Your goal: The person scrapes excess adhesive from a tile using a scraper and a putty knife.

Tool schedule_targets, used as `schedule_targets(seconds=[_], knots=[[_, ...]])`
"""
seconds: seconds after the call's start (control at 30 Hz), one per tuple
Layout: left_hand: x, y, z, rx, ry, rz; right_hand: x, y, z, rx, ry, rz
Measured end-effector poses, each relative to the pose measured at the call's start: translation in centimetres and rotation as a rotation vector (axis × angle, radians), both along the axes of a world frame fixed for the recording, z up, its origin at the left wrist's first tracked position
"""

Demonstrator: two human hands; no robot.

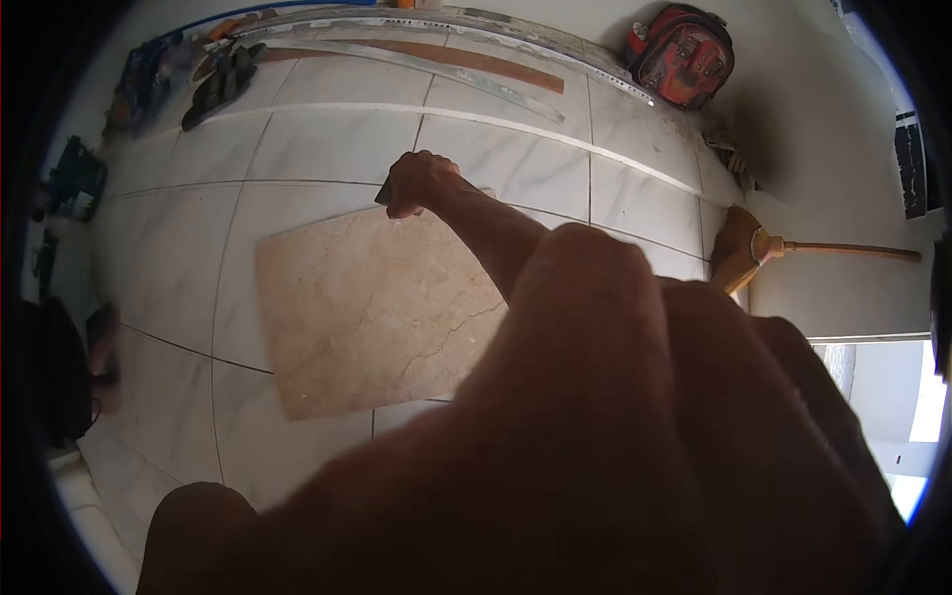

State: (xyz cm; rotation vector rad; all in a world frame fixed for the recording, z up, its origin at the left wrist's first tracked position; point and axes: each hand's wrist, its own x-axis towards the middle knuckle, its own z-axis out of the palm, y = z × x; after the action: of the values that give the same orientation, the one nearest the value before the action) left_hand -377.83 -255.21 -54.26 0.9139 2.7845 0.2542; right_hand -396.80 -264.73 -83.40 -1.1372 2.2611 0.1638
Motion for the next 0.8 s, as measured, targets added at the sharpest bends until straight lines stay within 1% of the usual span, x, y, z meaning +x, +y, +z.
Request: schedule_targets(seconds=[0.03,0.1,0.2,0.3,0.37,0.4,0.5,0.53,0.6,0.67,0.73,0.8], knots=[[0.1,0.0,0.2,0.0,0.008,-0.021,-0.6,0.3,-1.2,-0.006,0.023,-0.016],[0.2,0.5,0.2,-0.002,0.031,-0.064,-1.8,1.3,-1.5,0.041,-0.01,-0.047],[0.1,1.5,-0.5,0.014,0.055,-0.12,-3.3,2.3,-2.5,0.053,0.0,-0.024],[0.4,1.3,-0.3,-0.006,0.064,-0.116,-4.5,2.5,-3.5,0.008,0.019,0.008],[0.4,1.0,0.1,-0.014,0.048,-0.119,-5.0,2.0,-3.2,0.064,-0.075,-0.021],[0.4,0.7,0.4,-0.011,0.052,-0.115,-5.3,1.1,-3.9,0.143,-0.065,-0.041],[1.0,0.8,1.0,-0.1,0.066,-0.109,-4.6,0.9,-3.8,0.026,-0.04,0.0],[1.3,1.0,1.0,-0.127,0.069,-0.11,-4.4,0.7,-3.8,0.029,-0.061,0.01],[1.6,1.1,1.5,-0.19,0.069,-0.105,-4.4,-0.4,-3.0,-0.02,-0.019,0.06],[1.9,1.2,1.2,-0.198,0.054,-0.128,-3.2,0.6,-4.7,-0.01,-0.062,0.062],[1.7,1.2,1.1,-0.231,0.047,-0.147,-3.7,-0.2,-3.9,-0.017,-0.076,0.061],[0.3,0.0,0.7,-0.184,0.091,-0.249,-3.5,-0.3,-3.8,-0.008,-0.082,0.073]])
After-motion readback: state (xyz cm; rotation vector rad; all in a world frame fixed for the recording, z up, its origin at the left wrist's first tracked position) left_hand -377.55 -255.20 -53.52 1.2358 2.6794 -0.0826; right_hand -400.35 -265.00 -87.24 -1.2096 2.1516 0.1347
